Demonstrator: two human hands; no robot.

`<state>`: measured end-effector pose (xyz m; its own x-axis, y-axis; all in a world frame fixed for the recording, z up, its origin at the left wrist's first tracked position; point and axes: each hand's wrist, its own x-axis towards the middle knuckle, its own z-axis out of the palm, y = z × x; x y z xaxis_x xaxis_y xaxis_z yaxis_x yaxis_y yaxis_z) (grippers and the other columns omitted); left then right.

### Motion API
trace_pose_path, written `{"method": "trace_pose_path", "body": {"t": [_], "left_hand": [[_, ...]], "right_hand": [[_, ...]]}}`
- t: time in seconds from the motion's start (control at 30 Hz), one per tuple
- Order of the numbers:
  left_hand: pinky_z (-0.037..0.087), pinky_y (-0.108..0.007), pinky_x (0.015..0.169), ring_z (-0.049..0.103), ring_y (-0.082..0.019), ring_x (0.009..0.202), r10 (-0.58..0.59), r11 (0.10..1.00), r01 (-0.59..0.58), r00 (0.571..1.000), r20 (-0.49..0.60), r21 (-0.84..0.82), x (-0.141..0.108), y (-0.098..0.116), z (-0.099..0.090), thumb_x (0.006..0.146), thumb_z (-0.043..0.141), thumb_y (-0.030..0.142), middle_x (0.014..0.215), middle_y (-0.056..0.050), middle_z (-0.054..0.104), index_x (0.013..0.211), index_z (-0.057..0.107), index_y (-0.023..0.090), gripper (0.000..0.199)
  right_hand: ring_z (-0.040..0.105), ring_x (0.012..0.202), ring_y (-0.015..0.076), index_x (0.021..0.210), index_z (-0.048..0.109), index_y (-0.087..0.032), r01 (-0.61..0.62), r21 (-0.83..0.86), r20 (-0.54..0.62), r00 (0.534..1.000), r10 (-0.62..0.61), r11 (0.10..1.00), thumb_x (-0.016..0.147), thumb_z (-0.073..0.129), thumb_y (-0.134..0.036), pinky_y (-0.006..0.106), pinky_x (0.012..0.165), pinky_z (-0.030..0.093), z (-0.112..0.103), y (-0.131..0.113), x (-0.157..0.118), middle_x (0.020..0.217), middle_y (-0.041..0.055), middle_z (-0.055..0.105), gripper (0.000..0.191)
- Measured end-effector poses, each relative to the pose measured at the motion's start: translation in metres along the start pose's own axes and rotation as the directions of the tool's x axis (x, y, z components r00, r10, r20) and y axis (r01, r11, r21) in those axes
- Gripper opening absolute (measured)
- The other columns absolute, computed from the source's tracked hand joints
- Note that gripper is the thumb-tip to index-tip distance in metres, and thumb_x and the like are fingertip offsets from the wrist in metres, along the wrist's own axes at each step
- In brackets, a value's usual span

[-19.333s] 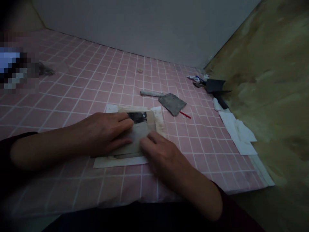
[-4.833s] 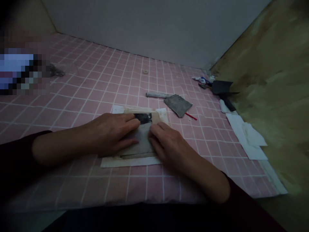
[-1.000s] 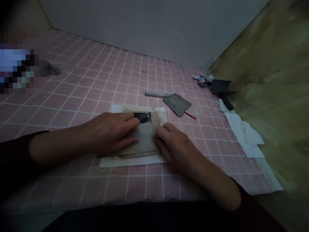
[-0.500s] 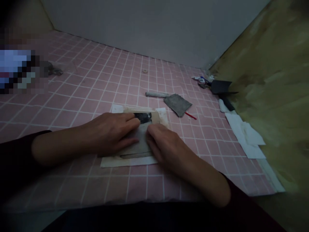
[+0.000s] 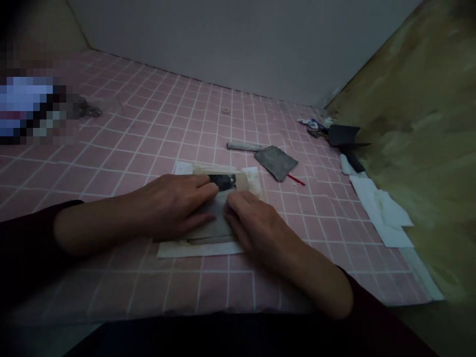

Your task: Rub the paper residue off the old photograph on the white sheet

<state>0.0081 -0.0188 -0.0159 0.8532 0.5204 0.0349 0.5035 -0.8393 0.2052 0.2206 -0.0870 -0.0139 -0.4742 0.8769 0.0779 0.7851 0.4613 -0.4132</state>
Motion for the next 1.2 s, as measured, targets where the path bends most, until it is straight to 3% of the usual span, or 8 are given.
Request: {"method": "trace_pose_path", "body": {"t": [0.2,0.4,0.6,0.83,1.0,1.2], "left_hand": [[0.036,-0.03,0.057,0.056,-0.019,0.074,-0.001,1.0,0.001,1.0,0.011,-0.017,0.001,-0.001,0.0,0.091,0.051,0.036,0.095,-0.004,0.057,0.09,0.048,0.02,0.017],[0.036,-0.029,0.057,0.056,-0.019,0.075,-0.002,1.0,0.002,1.0,0.005,-0.007,0.0,-0.001,0.001,0.09,0.051,0.034,0.095,-0.004,0.058,0.089,0.048,0.02,0.015],[0.038,-0.03,0.058,0.056,-0.02,0.075,-0.002,1.0,0.002,1.0,0.012,-0.016,0.001,-0.001,0.001,0.091,0.051,0.037,0.097,-0.004,0.057,0.089,0.047,0.02,0.018],[0.036,-0.029,0.057,0.056,-0.019,0.076,0.002,1.0,-0.002,1.0,-0.001,-0.001,0.0,-0.001,0.0,0.09,0.052,0.035,0.096,-0.004,0.057,0.091,0.049,0.019,0.016],[0.036,-0.029,0.057,0.056,-0.019,0.075,0.003,1.0,-0.003,1.0,0.001,-0.021,0.0,-0.001,0.001,0.091,0.052,0.037,0.096,-0.004,0.057,0.09,0.049,0.02,0.017],[0.034,-0.028,0.057,0.055,-0.019,0.074,0.003,1.0,-0.003,1.0,-0.011,-0.015,0.001,-0.001,0.002,0.09,0.051,0.035,0.095,-0.004,0.057,0.09,0.049,0.019,0.015]], "right_hand": [[0.05,0.071,0.0136,0.083,0.048,-0.019,-0.074,-0.06,0.012,0.997,0.075,0.995,0.091,0.05,-0.011,0.026,0.065,0.039,-0.007,0.008,-0.01,0.081,0.0011,0.052,0.012],[0.051,0.073,0.0144,0.084,0.049,-0.018,0.002,-0.01,0.016,1.0,-0.002,1.0,0.093,0.048,-0.013,0.027,0.067,0.041,0.002,-0.005,-0.001,0.084,0.0026,0.052,0.011],[0.05,0.071,0.0137,0.083,0.049,-0.019,-0.054,-0.046,0.008,0.998,0.054,0.997,0.093,0.049,-0.012,0.026,0.065,0.04,-0.004,0.005,-0.01,0.081,0.0016,0.052,0.012],[0.051,0.072,0.0132,0.084,0.049,-0.018,0.014,0.003,-0.003,1.0,-0.014,1.0,0.093,0.05,-0.012,0.025,0.065,0.04,0.002,-0.004,-0.003,0.081,0.0012,0.054,0.011],[0.052,0.073,0.014,0.084,0.053,-0.018,-0.061,-0.028,-0.011,0.998,0.061,0.998,0.093,0.051,-0.013,0.027,0.066,0.041,-0.006,0.006,-0.012,0.082,0.0023,0.053,0.01],[0.052,0.076,0.0146,0.087,0.055,-0.017,0.015,0.013,0.029,0.999,-0.015,1.0,0.096,0.046,-0.015,0.027,0.07,0.042,0.002,-0.004,0.0,0.086,0.0037,0.054,0.013]]}}
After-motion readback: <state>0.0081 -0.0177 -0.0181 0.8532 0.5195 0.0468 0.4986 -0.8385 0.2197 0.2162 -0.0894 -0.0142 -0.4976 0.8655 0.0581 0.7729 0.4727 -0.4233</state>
